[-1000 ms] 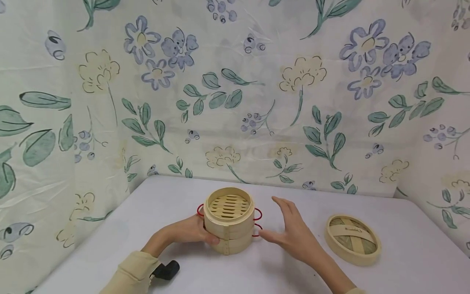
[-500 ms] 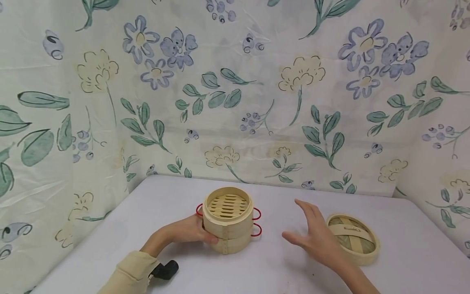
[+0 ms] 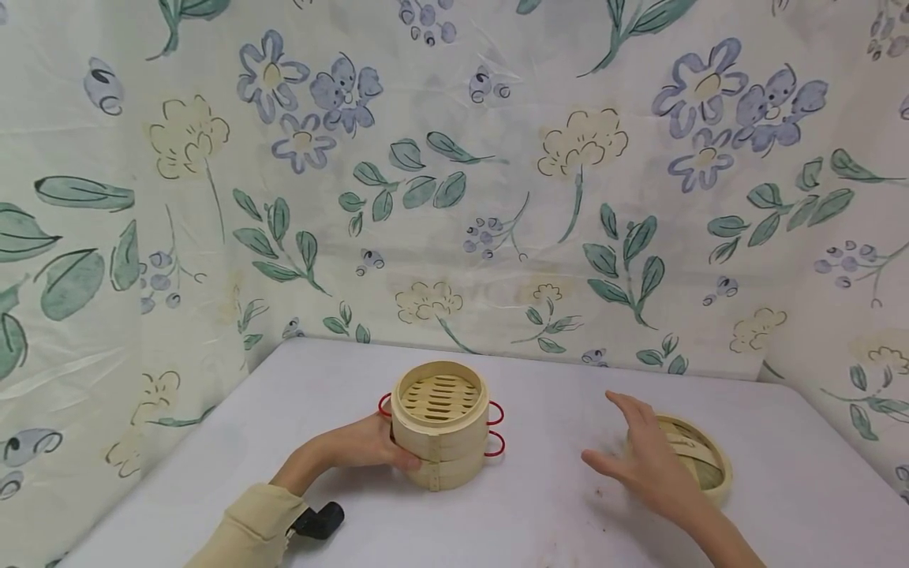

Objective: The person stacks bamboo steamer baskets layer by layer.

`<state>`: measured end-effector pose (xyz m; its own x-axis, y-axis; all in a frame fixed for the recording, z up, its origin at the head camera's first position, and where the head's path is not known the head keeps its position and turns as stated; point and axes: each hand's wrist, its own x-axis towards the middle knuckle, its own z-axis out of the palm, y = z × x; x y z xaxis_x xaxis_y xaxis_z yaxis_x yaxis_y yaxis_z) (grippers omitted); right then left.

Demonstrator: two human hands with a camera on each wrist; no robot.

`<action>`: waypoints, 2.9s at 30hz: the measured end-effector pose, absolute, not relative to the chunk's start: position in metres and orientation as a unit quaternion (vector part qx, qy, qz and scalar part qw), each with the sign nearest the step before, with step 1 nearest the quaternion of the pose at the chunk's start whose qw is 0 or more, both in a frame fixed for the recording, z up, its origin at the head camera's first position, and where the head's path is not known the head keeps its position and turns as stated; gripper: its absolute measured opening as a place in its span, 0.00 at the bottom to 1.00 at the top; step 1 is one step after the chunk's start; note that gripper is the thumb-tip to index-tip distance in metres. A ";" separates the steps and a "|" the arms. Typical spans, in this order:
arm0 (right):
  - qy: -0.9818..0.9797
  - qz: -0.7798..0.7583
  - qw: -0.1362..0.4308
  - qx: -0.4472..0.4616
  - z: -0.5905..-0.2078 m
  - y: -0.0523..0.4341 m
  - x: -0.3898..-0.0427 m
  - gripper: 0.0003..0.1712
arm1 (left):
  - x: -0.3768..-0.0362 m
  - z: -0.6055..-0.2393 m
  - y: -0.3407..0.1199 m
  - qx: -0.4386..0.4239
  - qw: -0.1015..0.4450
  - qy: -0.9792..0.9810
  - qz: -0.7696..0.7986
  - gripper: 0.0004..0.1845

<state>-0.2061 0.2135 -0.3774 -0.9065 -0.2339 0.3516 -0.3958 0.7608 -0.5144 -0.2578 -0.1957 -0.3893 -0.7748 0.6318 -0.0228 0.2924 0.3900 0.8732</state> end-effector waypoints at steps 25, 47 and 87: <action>-0.945 0.252 0.152 0.141 -0.394 0.279 -0.214 0.50 | -0.257 -0.389 -0.197 0.280 0.178 0.815 0.476 0.47; -0.965 0.222 0.080 0.111 -0.406 0.303 -0.214 0.52 | -0.256 -0.388 -0.195 0.282 0.174 0.809 0.486 0.48; -0.971 0.217 0.060 0.081 -0.395 0.297 -0.218 0.53 | -0.257 -0.389 -0.194 0.284 0.175 0.812 0.479 0.49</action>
